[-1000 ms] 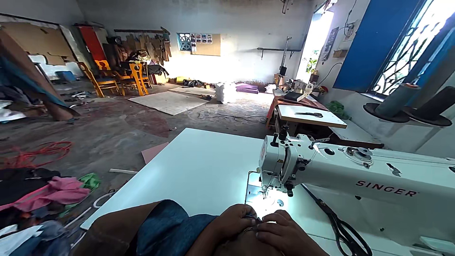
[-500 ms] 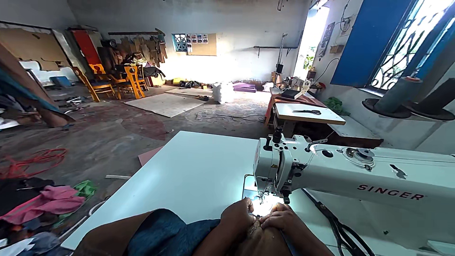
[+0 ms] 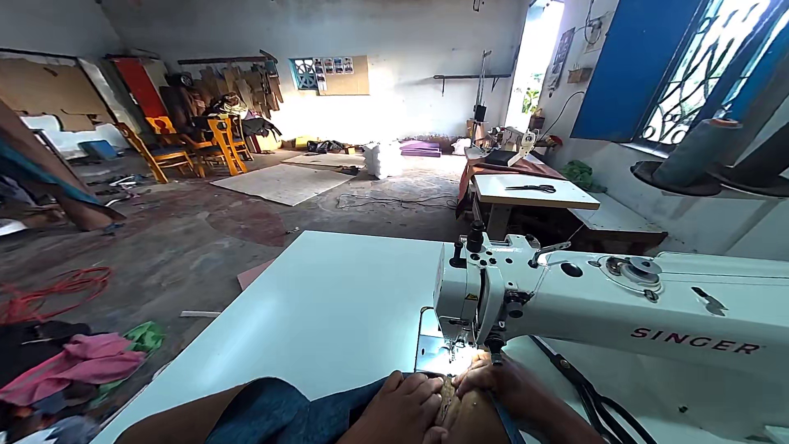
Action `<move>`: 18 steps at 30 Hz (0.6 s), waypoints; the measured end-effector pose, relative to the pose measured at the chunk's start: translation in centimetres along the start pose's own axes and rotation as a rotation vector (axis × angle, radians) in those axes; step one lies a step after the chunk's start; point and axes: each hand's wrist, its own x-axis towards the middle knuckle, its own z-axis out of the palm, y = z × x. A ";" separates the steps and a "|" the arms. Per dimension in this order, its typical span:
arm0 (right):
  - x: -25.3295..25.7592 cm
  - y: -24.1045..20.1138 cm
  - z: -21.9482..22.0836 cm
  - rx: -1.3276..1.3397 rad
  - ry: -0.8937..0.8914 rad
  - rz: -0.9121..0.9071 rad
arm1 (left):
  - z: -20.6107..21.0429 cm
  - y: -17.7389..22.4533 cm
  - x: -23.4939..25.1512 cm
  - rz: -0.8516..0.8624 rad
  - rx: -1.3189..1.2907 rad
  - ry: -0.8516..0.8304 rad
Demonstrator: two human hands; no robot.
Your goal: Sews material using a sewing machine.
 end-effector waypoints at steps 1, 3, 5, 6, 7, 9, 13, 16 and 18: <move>-0.1 0.0 0.2 0.010 0.036 -0.010 | 0.5 -0.1 0.0 0.003 -0.022 0.050; -0.1 -0.1 0.2 0.008 0.056 -0.007 | 1.3 -0.1 0.1 0.001 -0.043 0.146; -0.2 -0.2 -0.1 -0.011 0.039 -0.001 | 2.1 0.0 0.3 -0.004 -0.036 0.222; -0.3 -0.2 -0.2 -0.020 0.047 -0.006 | 2.4 0.0 0.4 -0.007 -0.032 0.244; -0.4 0.0 -0.2 -0.025 0.059 -0.013 | 2.6 -0.1 0.6 -0.009 -0.030 0.260; -0.5 0.4 -0.2 -0.026 0.080 -0.013 | 2.9 -0.2 0.9 -0.002 -0.001 0.307; -0.8 0.5 -0.3 -0.051 0.126 0.065 | 2.5 -0.2 1.9 -0.019 -0.009 0.267; -0.6 0.5 -0.5 -0.071 0.130 0.146 | 1.9 0.0 2.6 -0.071 -0.024 0.185; -0.3 0.3 -0.6 -0.087 0.131 0.189 | 1.8 0.0 2.9 -0.098 -0.024 0.167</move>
